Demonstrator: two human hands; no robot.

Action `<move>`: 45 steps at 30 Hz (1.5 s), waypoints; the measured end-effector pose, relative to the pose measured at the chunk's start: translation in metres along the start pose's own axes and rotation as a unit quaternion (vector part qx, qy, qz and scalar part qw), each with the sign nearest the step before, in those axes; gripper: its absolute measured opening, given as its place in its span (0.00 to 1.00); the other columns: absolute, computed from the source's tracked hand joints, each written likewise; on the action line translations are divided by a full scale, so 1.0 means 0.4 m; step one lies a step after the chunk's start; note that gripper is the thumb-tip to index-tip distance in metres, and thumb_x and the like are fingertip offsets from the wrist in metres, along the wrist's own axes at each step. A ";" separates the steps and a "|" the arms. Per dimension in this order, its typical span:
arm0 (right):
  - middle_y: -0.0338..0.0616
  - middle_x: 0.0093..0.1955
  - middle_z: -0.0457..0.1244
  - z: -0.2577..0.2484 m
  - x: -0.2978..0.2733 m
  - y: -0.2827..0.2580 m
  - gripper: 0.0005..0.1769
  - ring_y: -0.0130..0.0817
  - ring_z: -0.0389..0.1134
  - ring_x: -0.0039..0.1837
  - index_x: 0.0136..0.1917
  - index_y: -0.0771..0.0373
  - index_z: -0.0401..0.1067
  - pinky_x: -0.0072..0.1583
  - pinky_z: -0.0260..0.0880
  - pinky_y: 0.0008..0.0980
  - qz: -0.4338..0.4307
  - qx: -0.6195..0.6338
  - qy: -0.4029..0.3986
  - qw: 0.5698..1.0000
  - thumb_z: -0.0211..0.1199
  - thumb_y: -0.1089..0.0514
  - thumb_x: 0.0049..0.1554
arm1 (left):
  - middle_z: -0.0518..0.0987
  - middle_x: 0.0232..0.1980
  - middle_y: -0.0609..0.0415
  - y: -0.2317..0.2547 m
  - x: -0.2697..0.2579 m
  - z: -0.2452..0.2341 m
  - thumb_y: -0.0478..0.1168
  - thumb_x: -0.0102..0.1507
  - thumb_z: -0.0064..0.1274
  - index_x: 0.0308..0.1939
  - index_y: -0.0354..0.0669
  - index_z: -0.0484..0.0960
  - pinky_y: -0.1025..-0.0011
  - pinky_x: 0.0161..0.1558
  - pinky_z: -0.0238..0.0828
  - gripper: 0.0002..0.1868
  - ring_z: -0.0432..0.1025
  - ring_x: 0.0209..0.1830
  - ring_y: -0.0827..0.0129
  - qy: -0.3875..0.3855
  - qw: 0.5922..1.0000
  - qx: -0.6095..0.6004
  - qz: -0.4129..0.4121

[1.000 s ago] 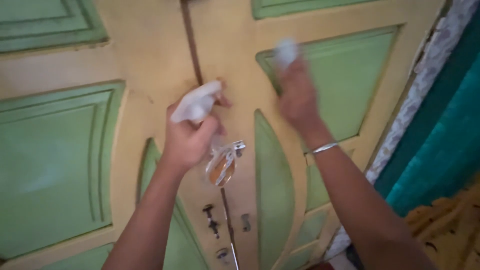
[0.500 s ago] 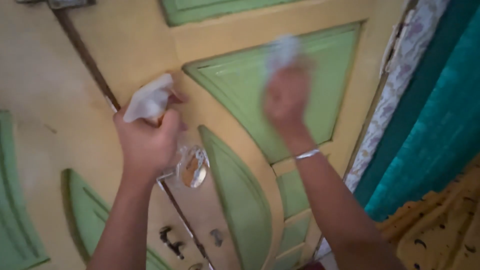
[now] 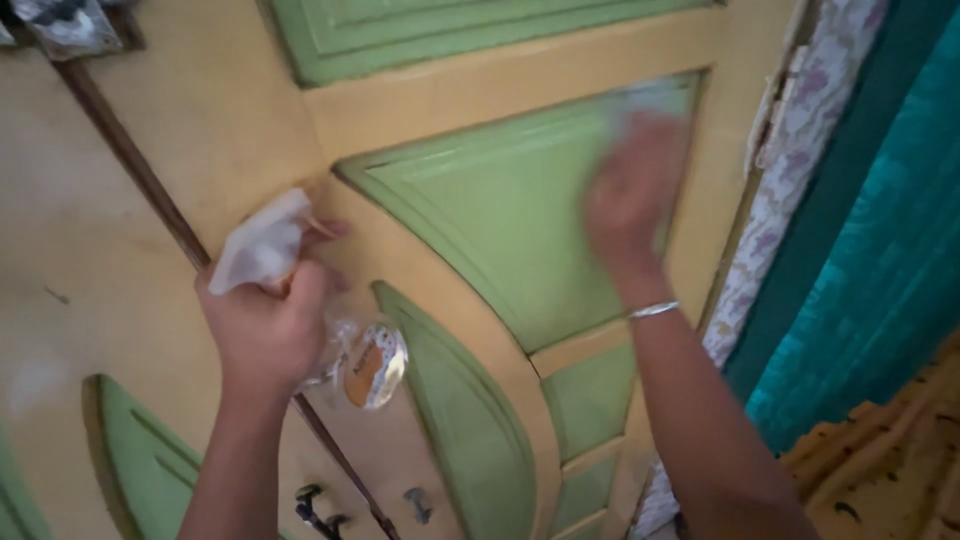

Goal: The recorder is seen spraying a cleaning solution and wiping down the panels and frame of a green and yellow wooden door.

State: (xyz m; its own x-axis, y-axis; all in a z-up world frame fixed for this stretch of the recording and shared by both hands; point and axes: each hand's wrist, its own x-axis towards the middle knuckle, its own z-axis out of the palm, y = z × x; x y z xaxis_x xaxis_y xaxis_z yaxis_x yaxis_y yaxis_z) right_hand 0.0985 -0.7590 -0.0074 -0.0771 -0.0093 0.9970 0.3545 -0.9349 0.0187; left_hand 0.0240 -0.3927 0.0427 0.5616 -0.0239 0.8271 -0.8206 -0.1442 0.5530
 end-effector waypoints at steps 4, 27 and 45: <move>0.58 0.72 0.64 0.029 -0.011 0.009 0.22 0.57 0.63 0.77 0.72 0.66 0.68 0.85 0.43 0.55 0.211 -0.020 0.088 0.973 0.50 0.65 0.66 | 0.84 0.48 0.48 0.015 0.008 0.011 0.26 0.59 0.43 0.57 0.26 0.77 0.74 0.37 0.78 0.21 0.78 0.34 0.73 0.007 0.998 -0.059 -0.011; 0.70 0.84 0.42 -0.013 -0.304 0.029 0.43 0.67 0.40 0.86 0.83 0.75 0.40 0.81 0.20 0.66 0.202 -0.068 -0.073 0.974 0.45 0.42 0.70 | 0.83 0.49 0.46 0.013 -0.003 0.028 0.24 0.60 0.43 0.62 0.25 0.77 0.73 0.39 0.78 0.25 0.78 0.38 0.70 0.003 0.999 -0.036 -0.010; 0.69 0.87 0.40 0.014 -0.259 0.050 0.41 0.63 0.37 0.88 0.84 0.77 0.40 0.80 0.17 0.71 0.234 -0.090 -0.077 0.965 0.39 0.43 0.72 | 0.82 0.52 0.46 -0.035 -0.017 0.026 0.24 0.64 0.42 0.63 0.25 0.77 0.73 0.44 0.78 0.23 0.77 0.40 0.69 0.004 0.998 -0.063 0.013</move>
State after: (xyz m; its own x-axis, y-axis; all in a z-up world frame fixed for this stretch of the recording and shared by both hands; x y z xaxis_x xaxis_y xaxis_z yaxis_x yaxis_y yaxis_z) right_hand 0.1187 -0.7749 -0.1098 0.1959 -0.4061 0.8926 0.1478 -0.8876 -0.4363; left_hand 0.0329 -0.4007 0.0280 0.5387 -0.0177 0.8423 -0.8425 -0.0178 0.5384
